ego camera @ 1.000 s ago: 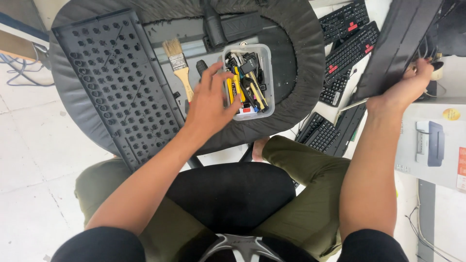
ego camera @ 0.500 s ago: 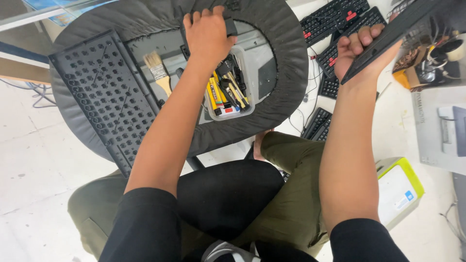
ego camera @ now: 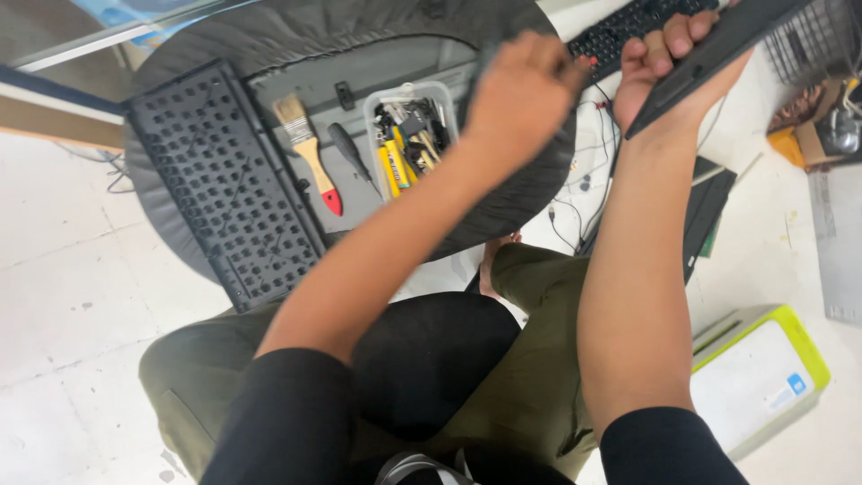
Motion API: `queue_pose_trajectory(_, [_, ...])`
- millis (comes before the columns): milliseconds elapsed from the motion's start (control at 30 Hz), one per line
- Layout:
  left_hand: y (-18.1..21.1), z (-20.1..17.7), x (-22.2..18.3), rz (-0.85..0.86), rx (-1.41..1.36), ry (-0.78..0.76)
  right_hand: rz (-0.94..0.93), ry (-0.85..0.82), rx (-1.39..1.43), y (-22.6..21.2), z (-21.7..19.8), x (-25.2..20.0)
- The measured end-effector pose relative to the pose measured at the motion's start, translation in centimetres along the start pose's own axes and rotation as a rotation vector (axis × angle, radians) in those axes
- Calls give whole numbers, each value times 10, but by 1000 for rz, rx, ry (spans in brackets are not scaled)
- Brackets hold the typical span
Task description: Removing keys from a computer keyboard using a prying tool for cleaning or maintenance.
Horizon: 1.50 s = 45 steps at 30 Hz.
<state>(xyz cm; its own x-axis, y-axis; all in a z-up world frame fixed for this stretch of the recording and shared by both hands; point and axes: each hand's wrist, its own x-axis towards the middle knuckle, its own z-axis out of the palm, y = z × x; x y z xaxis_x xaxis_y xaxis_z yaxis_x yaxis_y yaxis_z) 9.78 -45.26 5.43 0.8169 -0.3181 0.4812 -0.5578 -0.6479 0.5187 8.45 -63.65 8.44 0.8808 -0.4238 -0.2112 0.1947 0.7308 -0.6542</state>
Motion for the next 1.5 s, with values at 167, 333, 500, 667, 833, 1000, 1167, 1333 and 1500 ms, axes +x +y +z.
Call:
queue_pose_trajectory(167, [10,96,-36,184,305,-140,22,-47,-8,2,17,-15])
queue_pose_trajectory(333, [4,95,-33,145,343,-676,2,54,-64,-4,13,-14])
queue_pose_trajectory(500, [6,59,13,-26,391,-646,78,-131,-30,-3,6,-10])
queue_pose_trajectory(667, [-10,51,44,-372,453,-901,17,60,-69,-4,32,-19])
queue_pose_trajectory(833, [-9,59,44,-375,597,-936,51,-10,-83,-4,2,-3])
queue_pose_trajectory(1000, [-16,58,46,-366,633,-957,80,-157,-84,-9,-14,1])
queue_pose_trajectory(1167, [-50,56,63,-223,700,-872,73,-154,-93,-11,-2,-5])
queue_pose_trajectory(1333, [-145,18,67,-258,533,-567,-3,19,-111,-8,14,-14])
queue_pose_trajectory(1500, [-131,-20,56,-200,439,-756,-50,143,-105,-3,42,-23])
